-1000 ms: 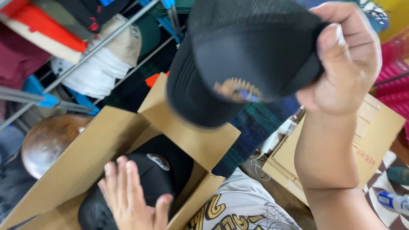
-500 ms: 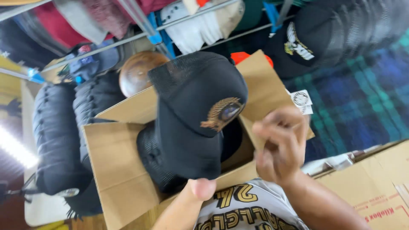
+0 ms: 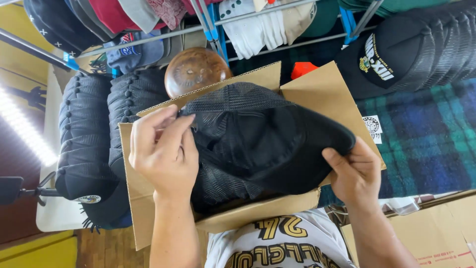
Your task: The person places several black baseball caps into a cardboard box and seals it with packing tape.
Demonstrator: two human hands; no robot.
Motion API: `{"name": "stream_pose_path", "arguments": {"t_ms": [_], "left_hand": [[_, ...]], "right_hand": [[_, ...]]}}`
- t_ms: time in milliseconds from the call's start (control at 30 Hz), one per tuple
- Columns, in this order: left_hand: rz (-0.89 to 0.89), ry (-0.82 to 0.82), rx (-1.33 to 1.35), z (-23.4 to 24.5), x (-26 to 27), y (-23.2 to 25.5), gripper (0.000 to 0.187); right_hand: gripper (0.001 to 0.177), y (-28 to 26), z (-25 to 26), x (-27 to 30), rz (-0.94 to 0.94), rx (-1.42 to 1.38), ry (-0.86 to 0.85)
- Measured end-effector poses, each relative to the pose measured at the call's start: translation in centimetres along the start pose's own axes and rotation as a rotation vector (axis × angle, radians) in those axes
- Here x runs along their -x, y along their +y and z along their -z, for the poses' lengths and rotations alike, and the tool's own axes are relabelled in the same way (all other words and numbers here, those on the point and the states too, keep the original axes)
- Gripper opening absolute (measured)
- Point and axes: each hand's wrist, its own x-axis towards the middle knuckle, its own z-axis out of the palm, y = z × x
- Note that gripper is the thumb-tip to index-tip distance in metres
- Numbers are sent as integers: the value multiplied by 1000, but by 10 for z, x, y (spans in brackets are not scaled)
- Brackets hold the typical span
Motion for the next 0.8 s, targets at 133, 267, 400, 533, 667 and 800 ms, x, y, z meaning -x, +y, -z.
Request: {"name": "stream_pose_path", "arguments": {"t_ms": [133, 267, 400, 533, 667, 800], "left_hand": [[78, 13, 12, -1, -3, 22, 18], [263, 183, 172, -8, 39, 53, 25], [612, 181, 822, -28, 76, 80, 49], [1462, -102, 1150, -36, 115, 77, 31], [1064, -339, 675, -21, 92, 58, 29], [1137, -312, 653, -28, 86, 56, 31]], "right_hand": [[42, -5, -20, 5, -57, -80, 16], [27, 12, -16, 12, -50, -317, 176], [35, 3, -27, 24, -284, -301, 352], [32, -19, -16, 14, -6, -100, 3], [57, -65, 18, -42, 173, 555, 332], [9, 19, 136, -110, 83, 913, 440]]}}
